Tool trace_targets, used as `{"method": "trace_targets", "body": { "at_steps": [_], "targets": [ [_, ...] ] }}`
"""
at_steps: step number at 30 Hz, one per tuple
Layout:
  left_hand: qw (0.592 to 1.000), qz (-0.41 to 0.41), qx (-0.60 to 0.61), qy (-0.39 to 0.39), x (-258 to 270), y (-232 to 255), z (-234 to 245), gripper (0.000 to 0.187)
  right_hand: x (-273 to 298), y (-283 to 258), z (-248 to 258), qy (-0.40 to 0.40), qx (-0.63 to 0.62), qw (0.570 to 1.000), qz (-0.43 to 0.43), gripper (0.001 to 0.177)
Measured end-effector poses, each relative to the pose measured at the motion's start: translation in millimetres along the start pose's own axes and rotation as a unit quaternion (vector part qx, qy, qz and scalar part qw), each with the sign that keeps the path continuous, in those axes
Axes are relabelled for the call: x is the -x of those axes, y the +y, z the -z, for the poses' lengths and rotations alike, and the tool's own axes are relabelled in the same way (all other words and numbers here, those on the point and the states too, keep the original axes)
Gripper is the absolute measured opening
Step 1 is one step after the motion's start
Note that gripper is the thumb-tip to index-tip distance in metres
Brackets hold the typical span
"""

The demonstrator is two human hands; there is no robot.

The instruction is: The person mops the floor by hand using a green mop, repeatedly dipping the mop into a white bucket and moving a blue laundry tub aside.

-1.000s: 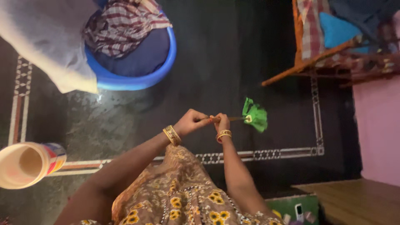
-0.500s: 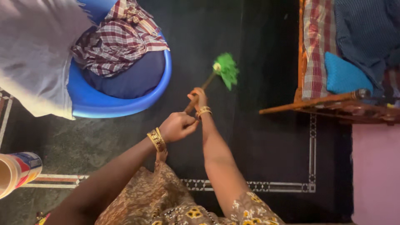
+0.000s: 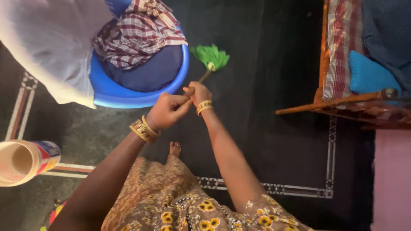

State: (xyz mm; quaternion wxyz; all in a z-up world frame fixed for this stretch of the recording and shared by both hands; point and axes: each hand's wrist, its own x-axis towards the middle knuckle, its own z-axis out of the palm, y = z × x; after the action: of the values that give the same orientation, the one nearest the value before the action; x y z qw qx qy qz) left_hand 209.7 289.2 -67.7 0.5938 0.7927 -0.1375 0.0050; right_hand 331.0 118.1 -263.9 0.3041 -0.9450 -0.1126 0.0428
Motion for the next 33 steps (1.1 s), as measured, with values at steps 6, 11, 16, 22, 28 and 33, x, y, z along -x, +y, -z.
{"method": "trace_targets", "body": {
  "at_steps": [6,11,16,22,28,33],
  "targets": [
    [0.985,0.099,0.110,-0.092,41,40,51,0.045,98,-29,-21,0.115,0.002,0.993,0.038,0.031],
    [0.959,0.152,0.160,-0.181,72,67,92,0.050,189,-75,-40,0.141,0.048,0.985,-0.089,0.026],
    [0.972,0.104,0.092,-0.188,94,81,109,0.048,233,-119,-63,0.180,-0.009,0.963,-0.200,0.027],
    [0.985,-0.020,0.051,-0.166,95,104,109,0.040,183,-108,-90,0.290,-0.082,0.931,-0.204,0.031],
    [0.990,-0.087,-0.054,-0.096,85,58,56,0.029,86,-24,-114,0.293,-0.155,0.943,-0.032,0.022],
    [0.986,-0.123,-0.079,0.075,121,-4,-31,0.024,50,17,-110,-0.050,-0.545,0.748,-0.374,0.023]
  ]
}}
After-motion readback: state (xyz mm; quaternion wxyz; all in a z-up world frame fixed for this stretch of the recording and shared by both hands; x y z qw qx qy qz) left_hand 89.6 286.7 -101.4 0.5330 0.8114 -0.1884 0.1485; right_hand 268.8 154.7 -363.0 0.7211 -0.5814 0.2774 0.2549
